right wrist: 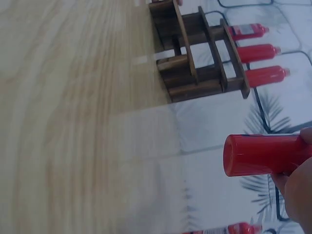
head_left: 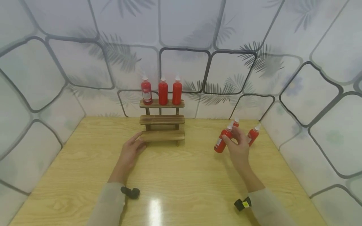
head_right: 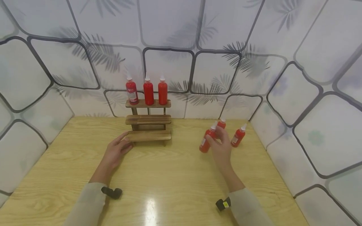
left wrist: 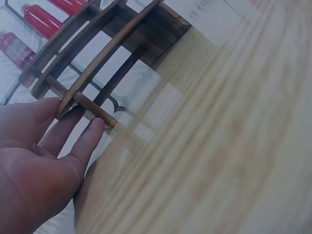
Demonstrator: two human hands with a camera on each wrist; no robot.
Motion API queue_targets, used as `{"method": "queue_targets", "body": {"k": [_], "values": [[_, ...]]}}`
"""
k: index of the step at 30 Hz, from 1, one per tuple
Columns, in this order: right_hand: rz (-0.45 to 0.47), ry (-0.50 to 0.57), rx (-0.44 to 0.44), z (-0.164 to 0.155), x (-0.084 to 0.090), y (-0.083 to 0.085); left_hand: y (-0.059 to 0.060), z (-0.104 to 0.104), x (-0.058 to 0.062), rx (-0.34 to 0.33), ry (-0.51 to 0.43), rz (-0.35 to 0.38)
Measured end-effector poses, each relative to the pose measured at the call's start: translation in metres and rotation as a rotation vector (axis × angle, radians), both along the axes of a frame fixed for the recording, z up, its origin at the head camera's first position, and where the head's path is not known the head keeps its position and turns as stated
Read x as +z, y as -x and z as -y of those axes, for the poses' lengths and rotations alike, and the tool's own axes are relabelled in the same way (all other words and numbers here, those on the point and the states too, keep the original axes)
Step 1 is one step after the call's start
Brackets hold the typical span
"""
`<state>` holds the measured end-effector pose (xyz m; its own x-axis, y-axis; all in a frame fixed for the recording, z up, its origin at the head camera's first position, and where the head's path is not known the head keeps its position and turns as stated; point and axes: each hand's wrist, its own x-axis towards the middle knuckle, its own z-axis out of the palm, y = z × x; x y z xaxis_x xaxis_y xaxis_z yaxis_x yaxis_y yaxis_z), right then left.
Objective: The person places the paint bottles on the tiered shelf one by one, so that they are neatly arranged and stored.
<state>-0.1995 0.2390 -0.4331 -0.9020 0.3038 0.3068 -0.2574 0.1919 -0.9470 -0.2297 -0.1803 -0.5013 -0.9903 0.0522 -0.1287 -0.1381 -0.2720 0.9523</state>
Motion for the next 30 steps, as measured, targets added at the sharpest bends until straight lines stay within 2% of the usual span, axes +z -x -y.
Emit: {"method": "queue_targets", "body": {"k": [5,15,22,30], "values": [[-0.029,-0.026,0.054,0.021,0.008,0.009,-0.002,-0.001,0.001,0.001,0.01,0.004],[-0.133,-0.003,0.191,0.066,0.023,0.03,-0.006,0.001,0.001,-0.015,0.007,-0.007],[-0.144,-0.033,0.272,0.097,0.037,0.043,-0.008,-0.004,-0.001,0.02,-0.016,0.018],[-0.159,-0.083,0.363,0.138,0.045,0.059,-0.017,-0.008,0.001,0.041,-0.047,0.031]]}}
